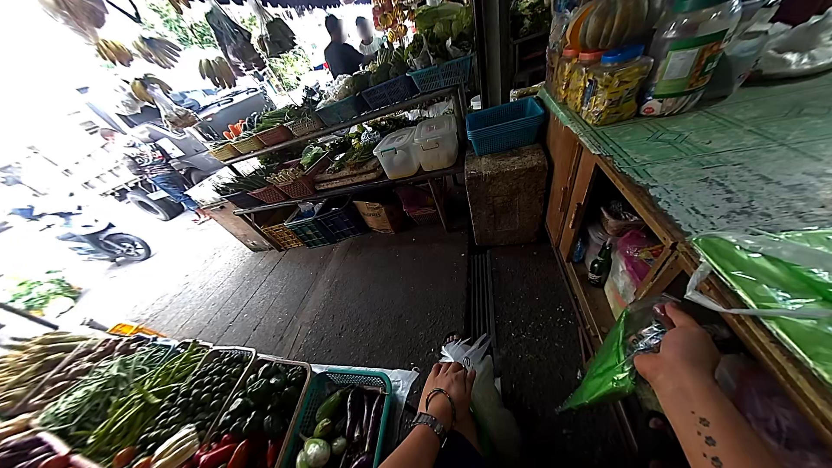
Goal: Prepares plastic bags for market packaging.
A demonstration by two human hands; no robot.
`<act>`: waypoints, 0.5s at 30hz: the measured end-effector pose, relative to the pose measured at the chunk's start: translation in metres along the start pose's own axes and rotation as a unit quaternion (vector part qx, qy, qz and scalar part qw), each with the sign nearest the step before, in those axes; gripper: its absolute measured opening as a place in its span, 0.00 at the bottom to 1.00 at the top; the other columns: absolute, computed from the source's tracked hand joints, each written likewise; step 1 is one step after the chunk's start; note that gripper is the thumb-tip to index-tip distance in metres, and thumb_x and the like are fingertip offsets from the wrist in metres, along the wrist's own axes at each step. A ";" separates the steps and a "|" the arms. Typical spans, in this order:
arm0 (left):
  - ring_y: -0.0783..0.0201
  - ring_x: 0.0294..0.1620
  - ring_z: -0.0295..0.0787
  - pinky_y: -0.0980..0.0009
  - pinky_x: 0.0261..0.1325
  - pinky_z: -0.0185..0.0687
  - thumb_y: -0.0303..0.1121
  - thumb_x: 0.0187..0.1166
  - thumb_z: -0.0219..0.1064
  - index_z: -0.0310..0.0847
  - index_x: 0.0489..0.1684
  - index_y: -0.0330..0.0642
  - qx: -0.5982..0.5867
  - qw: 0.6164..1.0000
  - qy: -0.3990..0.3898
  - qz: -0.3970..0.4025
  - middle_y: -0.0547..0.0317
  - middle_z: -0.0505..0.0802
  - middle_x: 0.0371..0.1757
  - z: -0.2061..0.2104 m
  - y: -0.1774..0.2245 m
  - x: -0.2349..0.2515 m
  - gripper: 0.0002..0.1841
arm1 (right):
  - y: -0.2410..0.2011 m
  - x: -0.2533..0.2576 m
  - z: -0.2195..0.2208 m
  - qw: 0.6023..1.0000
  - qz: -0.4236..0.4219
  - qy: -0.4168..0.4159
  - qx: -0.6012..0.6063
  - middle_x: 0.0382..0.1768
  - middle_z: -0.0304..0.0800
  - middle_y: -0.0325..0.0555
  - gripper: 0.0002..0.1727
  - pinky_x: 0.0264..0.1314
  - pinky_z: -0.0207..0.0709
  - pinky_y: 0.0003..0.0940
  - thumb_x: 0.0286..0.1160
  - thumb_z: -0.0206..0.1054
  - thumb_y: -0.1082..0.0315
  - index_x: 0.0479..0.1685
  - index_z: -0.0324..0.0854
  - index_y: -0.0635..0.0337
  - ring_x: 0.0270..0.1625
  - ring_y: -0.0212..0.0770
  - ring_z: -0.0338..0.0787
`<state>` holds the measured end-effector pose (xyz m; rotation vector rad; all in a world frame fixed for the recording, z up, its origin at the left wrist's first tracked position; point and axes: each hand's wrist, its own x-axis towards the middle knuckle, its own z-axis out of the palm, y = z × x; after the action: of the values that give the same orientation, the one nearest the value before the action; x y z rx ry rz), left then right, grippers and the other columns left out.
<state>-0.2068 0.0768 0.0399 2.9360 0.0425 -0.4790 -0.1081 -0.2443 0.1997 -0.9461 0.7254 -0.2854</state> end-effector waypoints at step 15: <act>0.61 0.80 0.77 0.51 0.90 0.54 0.58 0.93 0.27 0.89 0.55 0.48 0.002 1.000 0.002 -0.002 0.61 0.90 0.69 0.002 -0.001 0.001 0.39 | 0.000 -0.001 0.001 1.000 0.003 0.004 0.011 0.65 0.81 0.44 0.20 0.66 0.77 0.41 0.88 0.59 0.56 0.70 0.76 0.56 0.65 0.37 0.82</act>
<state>-0.2067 0.0774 0.0371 2.9404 0.0494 -0.4752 -0.1082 -0.2427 0.2003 -0.9219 0.7307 -0.2913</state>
